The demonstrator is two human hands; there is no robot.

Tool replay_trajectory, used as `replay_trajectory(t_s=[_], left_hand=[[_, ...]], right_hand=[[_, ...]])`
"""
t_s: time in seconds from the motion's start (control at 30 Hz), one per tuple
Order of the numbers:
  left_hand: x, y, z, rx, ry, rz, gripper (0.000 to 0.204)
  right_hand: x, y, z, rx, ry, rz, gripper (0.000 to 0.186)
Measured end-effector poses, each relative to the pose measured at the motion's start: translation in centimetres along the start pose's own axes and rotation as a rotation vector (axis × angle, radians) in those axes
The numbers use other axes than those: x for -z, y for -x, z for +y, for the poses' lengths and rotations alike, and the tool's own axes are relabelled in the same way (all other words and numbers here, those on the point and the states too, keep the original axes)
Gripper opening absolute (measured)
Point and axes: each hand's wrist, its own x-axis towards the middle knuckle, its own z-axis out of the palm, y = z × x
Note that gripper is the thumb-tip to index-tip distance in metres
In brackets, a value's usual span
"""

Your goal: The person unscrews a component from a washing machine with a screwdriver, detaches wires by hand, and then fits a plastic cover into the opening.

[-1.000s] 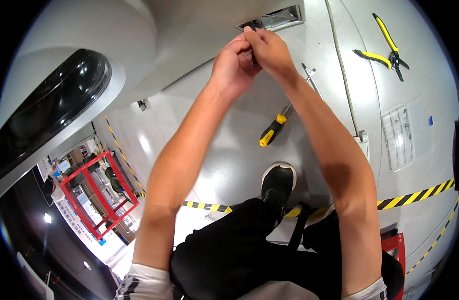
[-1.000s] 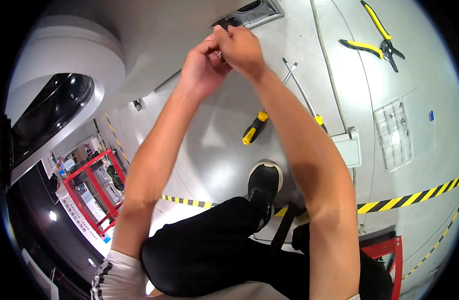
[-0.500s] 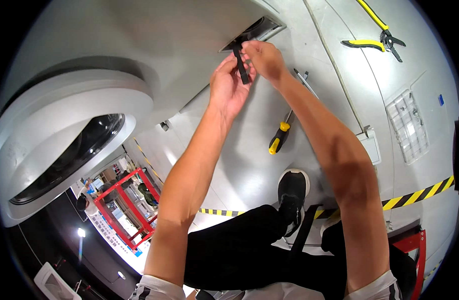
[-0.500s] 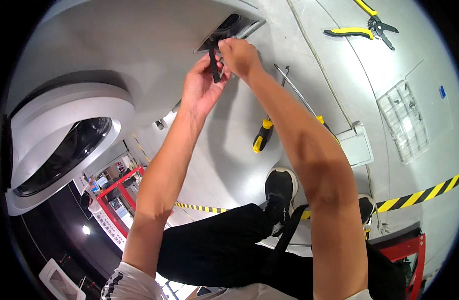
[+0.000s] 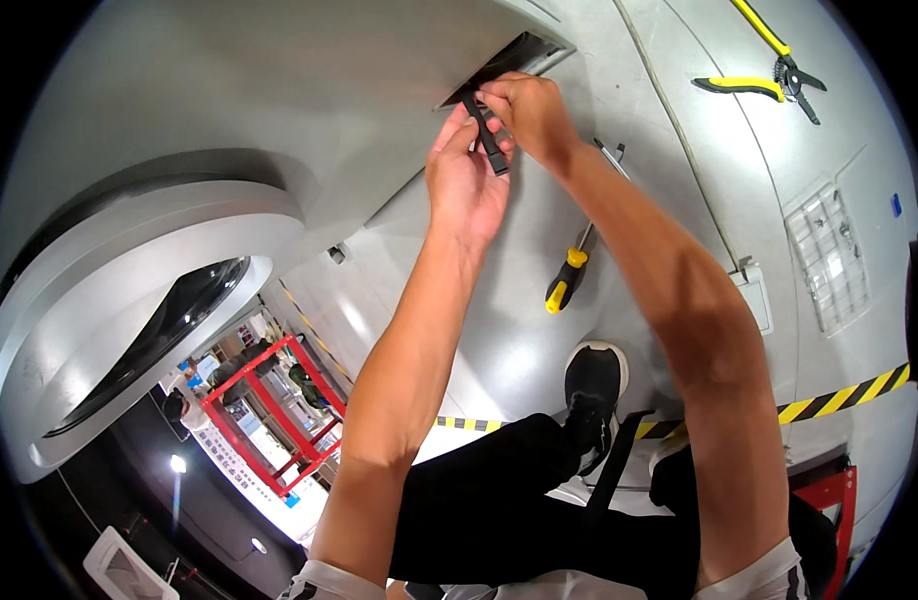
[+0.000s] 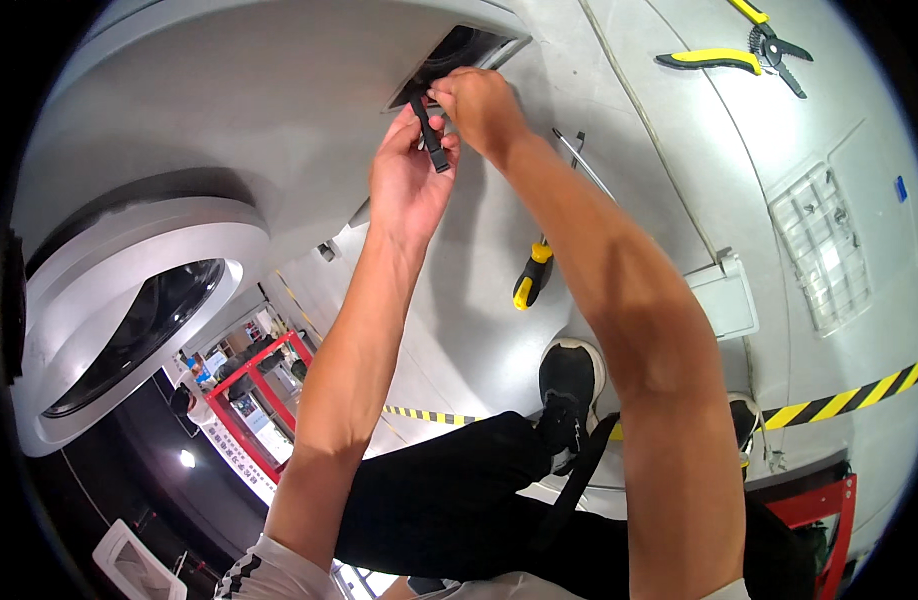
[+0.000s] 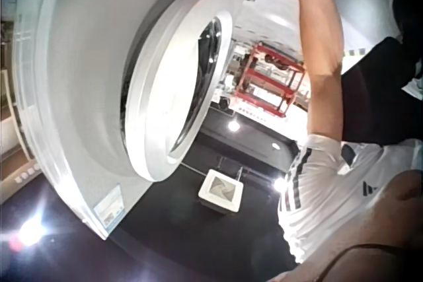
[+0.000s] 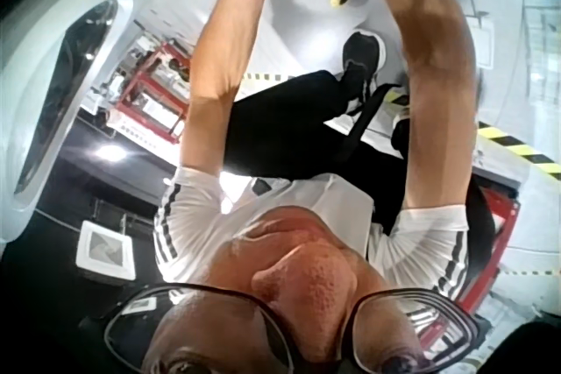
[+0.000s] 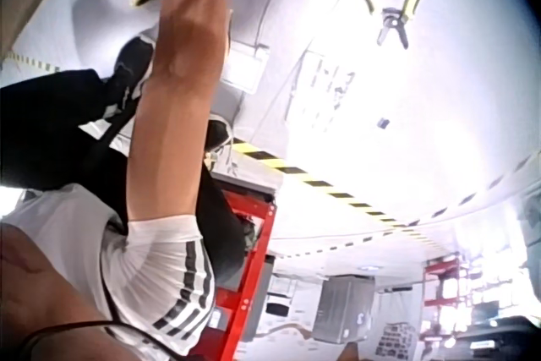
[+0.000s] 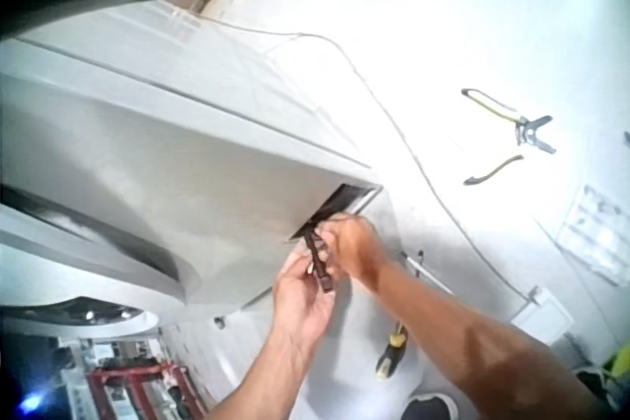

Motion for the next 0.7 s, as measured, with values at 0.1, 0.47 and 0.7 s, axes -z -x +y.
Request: replay_trajectory(t_s=[0.1,0.47,0.7], left_hand=[[-0.3,-0.1,-0.6,-0.024,-0.021,0.05,0.033],[-1.8,0.1,0.0,0.013,0.14,0.085,0.019],[-0.7,-1.2,-0.1,0.014,0.211,-0.041,0.017]], right_hand=[[0.2,-0.1,0.3,0.019,-0.027,-0.037,0.015],[0.7,-0.3,0.0,0.094,0.032,-0.077,0.02],[0.4,-0.3,0.1,0.09,0.076,-0.061,0.016]])
